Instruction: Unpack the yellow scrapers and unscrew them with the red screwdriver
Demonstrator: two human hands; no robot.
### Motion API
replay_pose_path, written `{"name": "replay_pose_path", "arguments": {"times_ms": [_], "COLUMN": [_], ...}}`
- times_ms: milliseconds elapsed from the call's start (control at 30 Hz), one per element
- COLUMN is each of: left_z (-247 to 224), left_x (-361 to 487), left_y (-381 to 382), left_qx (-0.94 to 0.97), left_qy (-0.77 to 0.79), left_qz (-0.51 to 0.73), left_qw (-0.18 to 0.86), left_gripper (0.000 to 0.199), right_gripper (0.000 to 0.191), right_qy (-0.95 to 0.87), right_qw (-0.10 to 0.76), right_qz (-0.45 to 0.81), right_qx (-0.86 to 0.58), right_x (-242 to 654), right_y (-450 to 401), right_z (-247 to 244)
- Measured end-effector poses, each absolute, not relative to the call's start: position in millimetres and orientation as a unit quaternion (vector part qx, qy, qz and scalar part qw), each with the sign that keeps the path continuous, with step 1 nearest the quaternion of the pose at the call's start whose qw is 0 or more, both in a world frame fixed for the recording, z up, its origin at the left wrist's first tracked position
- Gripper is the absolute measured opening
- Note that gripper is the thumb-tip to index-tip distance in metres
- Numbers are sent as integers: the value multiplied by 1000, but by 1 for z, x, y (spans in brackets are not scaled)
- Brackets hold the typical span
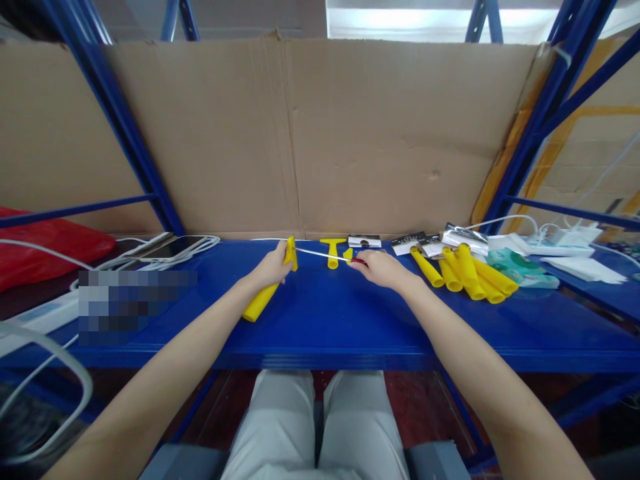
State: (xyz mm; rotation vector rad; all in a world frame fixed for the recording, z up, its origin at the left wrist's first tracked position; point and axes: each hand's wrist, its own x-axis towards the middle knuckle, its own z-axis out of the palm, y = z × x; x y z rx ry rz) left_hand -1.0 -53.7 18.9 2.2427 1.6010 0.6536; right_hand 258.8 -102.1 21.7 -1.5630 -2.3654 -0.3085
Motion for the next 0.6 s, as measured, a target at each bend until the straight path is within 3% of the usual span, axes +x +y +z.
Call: {"name": "replay_pose_path", "arguments": {"times_ms": [167,367,600], "left_z": [19,20,20], "left_x": [0,2,2], "left_y": [-55,-56,-56], "left_qx": [786,783,784], "left_qy": [551,556,555], "left_qz": [228,222,225], "left_qw": [161,168,166], "left_gripper": [35,35,34], "right_gripper": [18,28,18], "right_qy": [-785,-798,-831], "right_qw": [145,165,152], "right_qz": [-157,-81,-96], "right_qx": [-582,-573,-526], "right_x": [257,261,265], "right_y": [-104,-103,-97], "right_z": [20,21,19]}}
